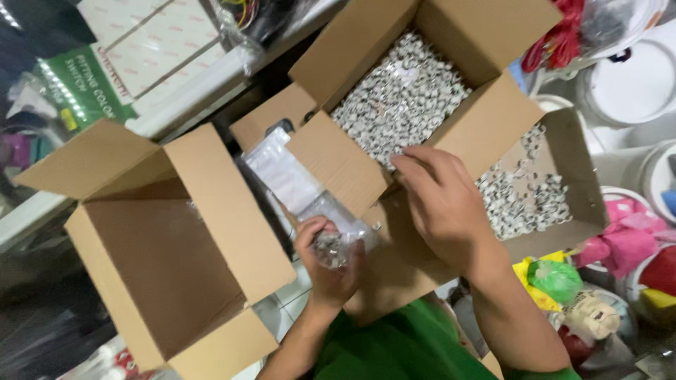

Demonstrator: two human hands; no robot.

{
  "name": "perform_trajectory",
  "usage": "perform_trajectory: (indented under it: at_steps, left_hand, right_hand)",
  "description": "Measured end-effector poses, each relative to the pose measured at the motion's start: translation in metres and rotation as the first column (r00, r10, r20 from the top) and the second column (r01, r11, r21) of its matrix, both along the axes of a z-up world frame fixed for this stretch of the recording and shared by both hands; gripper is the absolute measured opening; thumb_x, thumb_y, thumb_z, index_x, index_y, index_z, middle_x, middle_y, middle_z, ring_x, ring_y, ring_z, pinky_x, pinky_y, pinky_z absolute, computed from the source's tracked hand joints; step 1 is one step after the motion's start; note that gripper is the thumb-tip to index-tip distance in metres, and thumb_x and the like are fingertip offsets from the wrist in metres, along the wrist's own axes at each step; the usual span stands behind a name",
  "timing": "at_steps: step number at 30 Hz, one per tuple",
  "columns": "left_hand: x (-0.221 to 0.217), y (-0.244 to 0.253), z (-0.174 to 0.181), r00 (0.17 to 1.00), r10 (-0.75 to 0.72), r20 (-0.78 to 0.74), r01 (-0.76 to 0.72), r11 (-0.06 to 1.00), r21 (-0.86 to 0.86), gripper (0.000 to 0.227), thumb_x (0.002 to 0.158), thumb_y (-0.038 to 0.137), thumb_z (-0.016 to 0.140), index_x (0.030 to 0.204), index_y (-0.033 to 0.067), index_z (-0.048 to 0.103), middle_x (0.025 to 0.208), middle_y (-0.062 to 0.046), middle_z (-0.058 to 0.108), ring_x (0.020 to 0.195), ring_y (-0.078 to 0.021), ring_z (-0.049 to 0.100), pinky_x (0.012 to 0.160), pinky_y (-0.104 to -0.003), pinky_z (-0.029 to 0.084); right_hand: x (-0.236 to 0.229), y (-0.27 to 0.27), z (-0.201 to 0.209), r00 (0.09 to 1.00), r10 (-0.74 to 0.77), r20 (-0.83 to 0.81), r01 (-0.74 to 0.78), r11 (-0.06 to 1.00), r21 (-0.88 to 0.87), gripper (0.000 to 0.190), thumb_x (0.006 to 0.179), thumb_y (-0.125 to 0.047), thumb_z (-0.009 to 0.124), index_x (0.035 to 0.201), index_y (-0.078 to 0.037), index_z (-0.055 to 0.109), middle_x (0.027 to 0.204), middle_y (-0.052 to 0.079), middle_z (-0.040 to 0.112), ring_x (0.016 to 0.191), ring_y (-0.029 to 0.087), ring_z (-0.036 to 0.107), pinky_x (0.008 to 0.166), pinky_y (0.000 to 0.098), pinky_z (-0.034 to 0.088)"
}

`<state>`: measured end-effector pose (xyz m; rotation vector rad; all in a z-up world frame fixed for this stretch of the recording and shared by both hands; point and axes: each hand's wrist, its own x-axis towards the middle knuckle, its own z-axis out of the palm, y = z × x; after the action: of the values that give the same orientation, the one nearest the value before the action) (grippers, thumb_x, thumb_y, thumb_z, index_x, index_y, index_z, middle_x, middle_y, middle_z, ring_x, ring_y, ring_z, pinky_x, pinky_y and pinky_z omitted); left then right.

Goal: The person picks up cable clips by hand from a cardboard box and places them into small plastic bags, then places the filled bags into a separate cardboard box.

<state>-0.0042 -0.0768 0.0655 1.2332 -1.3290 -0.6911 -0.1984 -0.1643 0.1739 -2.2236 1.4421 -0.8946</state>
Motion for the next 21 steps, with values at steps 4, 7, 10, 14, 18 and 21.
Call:
perform_trajectory:
  at_steps: [4, 7, 10, 14, 18, 21]
  left_hand:
    - [-0.002, -0.014, 0.009, 0.997, 0.011, 0.073, -0.007, 0.999, -0.053, 0.068, 0.085, -0.001, 0.076, 0.139, 0.0048, 0.035, 0.122, -0.014, 0.048, 0.106, -0.0228, 0.051, 0.096, -0.036, 0.047]
    - [-0.003, -0.019, 0.015, 0.993, 0.010, 0.118, -0.008, 1.000, -0.015, 0.069, 0.082, 0.000, 0.078, 0.137, 0.0029, 0.035, 0.122, -0.016, 0.048, 0.106, -0.0243, 0.052, 0.096, -0.037, 0.048]
    - [-0.006, -0.021, 0.015, 0.988, 0.032, 0.148, -0.029, 0.999, -0.019, 0.069, 0.080, 0.002, 0.079, 0.135, 0.0031, 0.037, 0.119, -0.016, 0.050, 0.104, -0.0253, 0.053, 0.095, -0.038, 0.048]
    - [-0.009, -0.021, 0.008, 0.993, 0.017, 0.113, -0.019, 1.000, 0.015, 0.069, 0.082, 0.004, 0.079, 0.136, 0.0034, 0.037, 0.118, -0.016, 0.050, 0.103, -0.0258, 0.053, 0.094, -0.039, 0.048]
    - [-0.010, -0.022, 0.001, 0.995, 0.012, 0.101, -0.015, 1.000, 0.025, 0.069, 0.082, 0.004, 0.078, 0.137, 0.0035, 0.037, 0.119, -0.016, 0.051, 0.102, -0.0246, 0.053, 0.093, -0.038, 0.049]
    - [-0.010, -0.022, -0.001, 0.996, 0.010, 0.089, -0.014, 0.999, 0.036, 0.069, 0.082, 0.004, 0.078, 0.136, 0.0034, 0.037, 0.120, -0.017, 0.050, 0.100, -0.0237, 0.054, 0.091, -0.036, 0.050]
  right_hand:
    - [0.009, -0.061, -0.010, 0.948, 0.214, -0.235, -0.168, 0.965, 0.203, 0.046, 0.083, -0.004, 0.060, 0.129, -0.008, 0.063, 0.130, 0.018, 0.060, 0.118, 0.040, 0.058, 0.096, 0.0470, 0.049]
    - [0.021, -0.097, -0.031, 0.880, 0.331, -0.339, -0.203, 0.910, 0.362, 0.047, 0.083, -0.008, 0.058, 0.130, -0.013, 0.061, 0.130, 0.019, 0.053, 0.117, 0.041, 0.054, 0.091, 0.0504, 0.049]
    - [0.032, -0.115, -0.048, 0.829, 0.371, -0.418, -0.186, 0.888, 0.420, 0.042, 0.085, -0.010, 0.055, 0.126, -0.017, 0.061, 0.129, 0.020, 0.047, 0.117, 0.042, 0.052, 0.085, 0.0522, 0.053]
    - [0.030, -0.114, -0.059, 0.847, 0.366, -0.386, -0.133, 0.848, 0.513, 0.038, 0.091, -0.009, 0.050, 0.126, -0.019, 0.060, 0.127, 0.021, 0.044, 0.113, 0.044, 0.053, 0.082, 0.0518, 0.057]
    - [0.030, -0.116, -0.060, 0.856, 0.371, -0.360, -0.121, 0.822, 0.557, 0.035, 0.093, -0.011, 0.049, 0.126, -0.019, 0.060, 0.123, 0.022, 0.045, 0.113, 0.046, 0.053, 0.083, 0.0523, 0.056]
    - [0.029, -0.116, -0.060, 0.875, 0.374, -0.307, -0.127, 0.789, 0.601, 0.034, 0.092, -0.012, 0.049, 0.124, -0.016, 0.059, 0.121, 0.023, 0.046, 0.108, 0.045, 0.058, 0.081, 0.0513, 0.057]
